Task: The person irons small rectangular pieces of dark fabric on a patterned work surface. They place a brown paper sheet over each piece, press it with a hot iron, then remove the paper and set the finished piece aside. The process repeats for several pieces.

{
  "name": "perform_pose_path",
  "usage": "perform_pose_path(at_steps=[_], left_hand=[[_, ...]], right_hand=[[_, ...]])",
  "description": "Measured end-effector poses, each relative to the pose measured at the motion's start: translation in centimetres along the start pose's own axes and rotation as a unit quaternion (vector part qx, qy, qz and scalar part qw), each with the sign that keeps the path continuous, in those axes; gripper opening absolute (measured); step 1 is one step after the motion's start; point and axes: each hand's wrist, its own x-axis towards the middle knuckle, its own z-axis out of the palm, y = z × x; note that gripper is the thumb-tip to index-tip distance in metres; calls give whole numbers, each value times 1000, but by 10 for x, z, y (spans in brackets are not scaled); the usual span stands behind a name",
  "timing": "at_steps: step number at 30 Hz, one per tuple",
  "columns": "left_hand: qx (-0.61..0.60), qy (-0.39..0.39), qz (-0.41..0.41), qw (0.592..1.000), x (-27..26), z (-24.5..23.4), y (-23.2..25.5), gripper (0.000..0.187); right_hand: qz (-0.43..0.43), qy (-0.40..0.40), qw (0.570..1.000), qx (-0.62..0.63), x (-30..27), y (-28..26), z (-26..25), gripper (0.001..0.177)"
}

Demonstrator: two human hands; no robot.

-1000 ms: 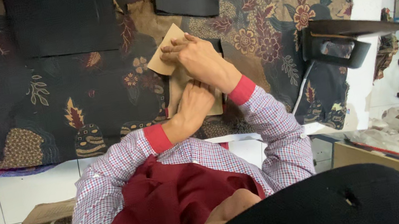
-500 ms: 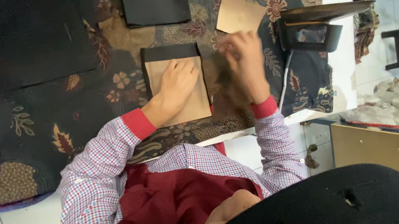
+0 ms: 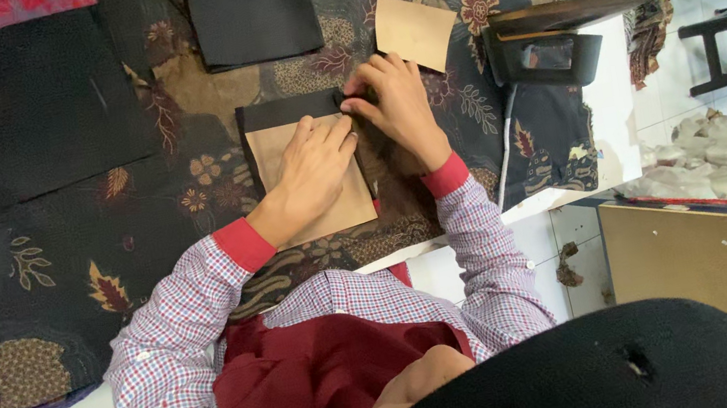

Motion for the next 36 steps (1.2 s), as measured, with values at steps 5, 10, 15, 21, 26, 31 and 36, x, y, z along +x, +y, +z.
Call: perform_pose_path(at_steps=[5, 10, 15, 21, 26, 31, 36], left_hand=[[-1, -29, 3, 1000, -2, 1, 2, 48], [8, -44, -13, 999, 0, -2, 6, 51], [9, -48, -19, 999, 2, -4, 8, 53], [15, -66, -24, 997, 1, 0, 7, 58], [30, -84, -25, 996, 2, 2, 6, 59], [27, -94, -23, 995, 3, -4, 7, 63], [51, -79, -12, 995, 6, -11, 12, 57]], right_hand=[[-28, -45, 999, -7, 23, 8, 2, 30], [-33, -87, 995, -32, 34, 15, 12, 32], [-46, -116, 991, -54, 41, 22, 24, 22], [-90, -47, 993, -52, 30, 12, 25, 15], [-94, -61, 994, -12, 22, 7, 21, 18], [-88, -83, 993, -10, 20, 11, 21, 23], [-115, -60, 991, -24, 16, 17, 20, 31]])
